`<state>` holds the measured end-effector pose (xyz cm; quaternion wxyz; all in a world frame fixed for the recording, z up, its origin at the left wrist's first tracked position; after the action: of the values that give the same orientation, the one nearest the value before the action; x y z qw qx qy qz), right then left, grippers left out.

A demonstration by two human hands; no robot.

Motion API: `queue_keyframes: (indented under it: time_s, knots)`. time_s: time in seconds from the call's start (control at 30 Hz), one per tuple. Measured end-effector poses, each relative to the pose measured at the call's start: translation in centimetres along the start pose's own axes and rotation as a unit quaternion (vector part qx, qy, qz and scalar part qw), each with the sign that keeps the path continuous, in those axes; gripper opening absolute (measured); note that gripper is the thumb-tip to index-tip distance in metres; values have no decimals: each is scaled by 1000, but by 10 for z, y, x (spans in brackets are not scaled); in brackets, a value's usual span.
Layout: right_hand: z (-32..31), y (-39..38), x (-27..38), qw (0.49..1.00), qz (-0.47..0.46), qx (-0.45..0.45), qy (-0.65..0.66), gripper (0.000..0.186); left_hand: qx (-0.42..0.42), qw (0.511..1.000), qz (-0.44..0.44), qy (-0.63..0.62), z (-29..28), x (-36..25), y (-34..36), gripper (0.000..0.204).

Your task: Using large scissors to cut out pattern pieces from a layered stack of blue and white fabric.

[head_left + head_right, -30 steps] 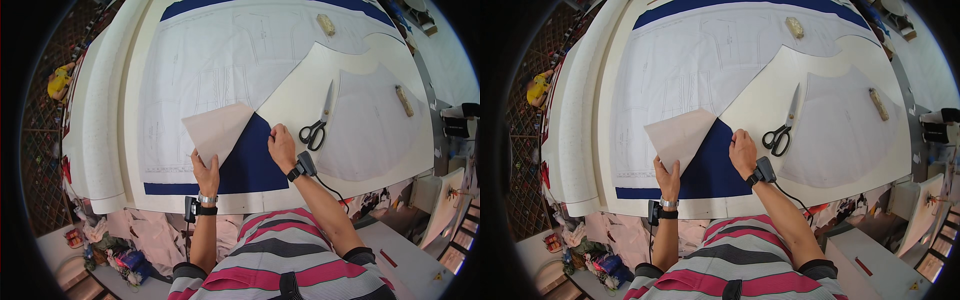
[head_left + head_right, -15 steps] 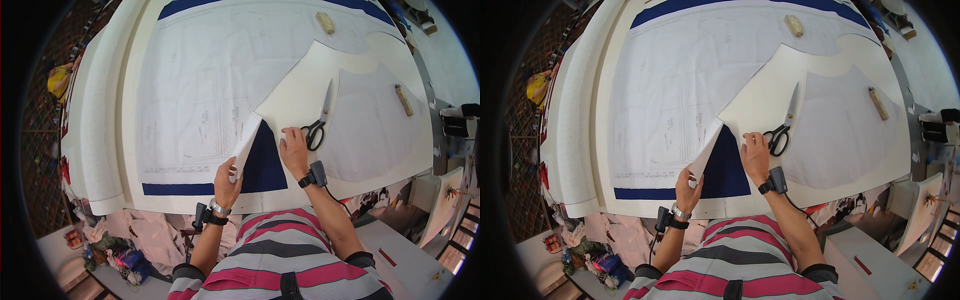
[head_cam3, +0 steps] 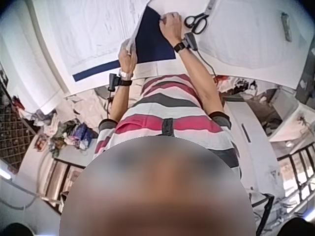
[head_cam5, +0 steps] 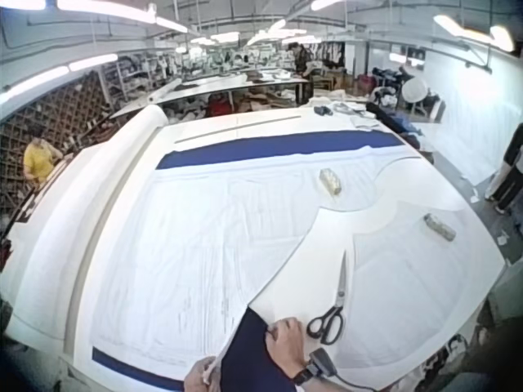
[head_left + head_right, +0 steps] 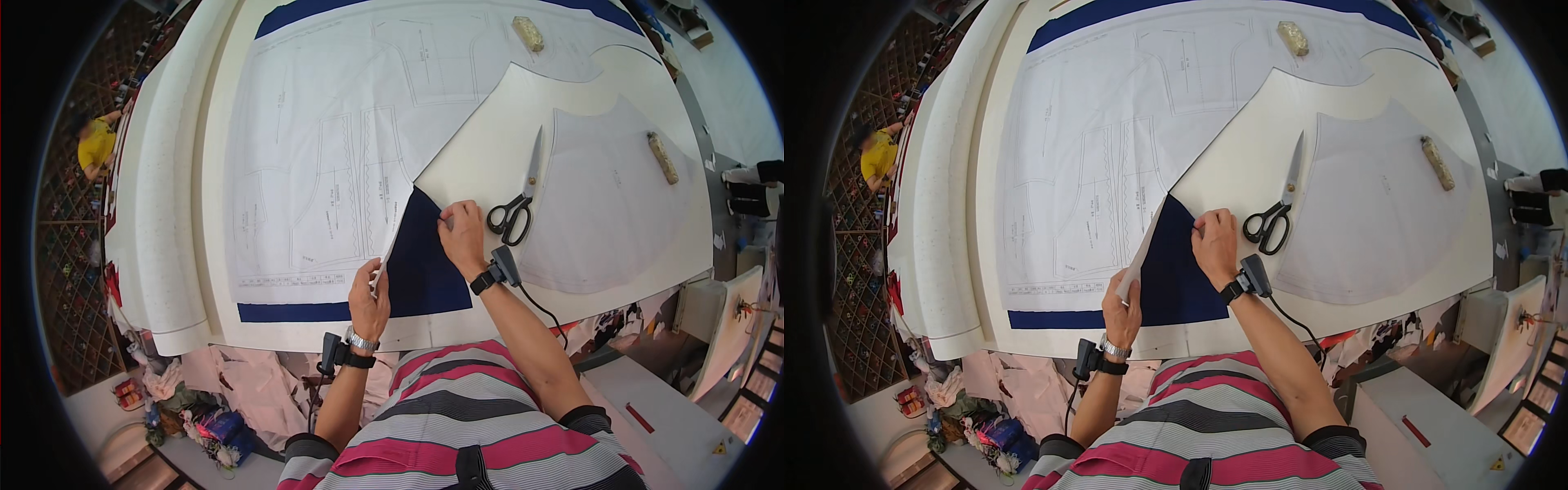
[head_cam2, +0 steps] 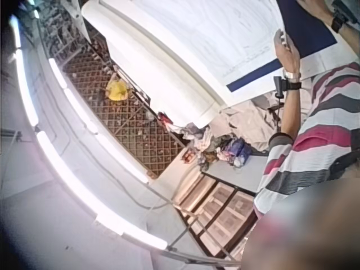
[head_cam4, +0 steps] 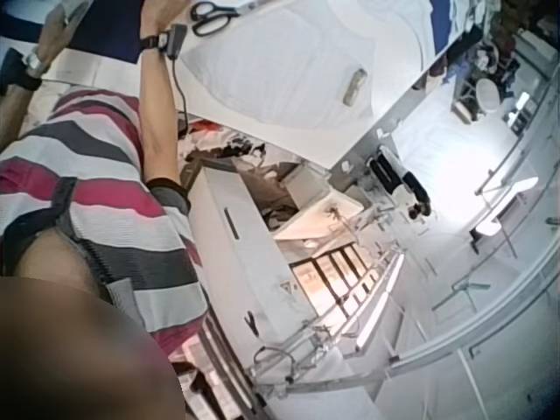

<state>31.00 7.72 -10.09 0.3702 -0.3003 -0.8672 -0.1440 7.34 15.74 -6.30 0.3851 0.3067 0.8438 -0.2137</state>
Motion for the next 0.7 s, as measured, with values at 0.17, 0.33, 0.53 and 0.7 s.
queue_keyframes:
  time_s: [0.17,0.33,0.53,0.7]
  knots:
    - [-10,-4,-1,999,33,-38,18,28,16,1000,-18,-7,3,3,1,28]
    - [-12,-17,-2,998,22,-34,40,32,54,998,37,22,6,-14,1,41]
    - [-49,-44,-7,995,-6,-68,67,31,92,974,180,104,0,-41,10,53]
    - [-91,-61,-25,995,31,-59,76,33,-23,972,66,223,5,-10,65,66]
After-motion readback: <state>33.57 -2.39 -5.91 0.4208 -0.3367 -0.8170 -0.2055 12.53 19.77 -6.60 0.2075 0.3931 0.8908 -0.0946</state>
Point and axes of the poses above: each hand's wrist, its own y-axis towards the middle knuckle, its own z-axis out of the palm, x = y × z, the point moved 7 cm from there along y, towards the middle knuckle, and after that the axes turned 14 degrees about x, right-handed, at the moved point
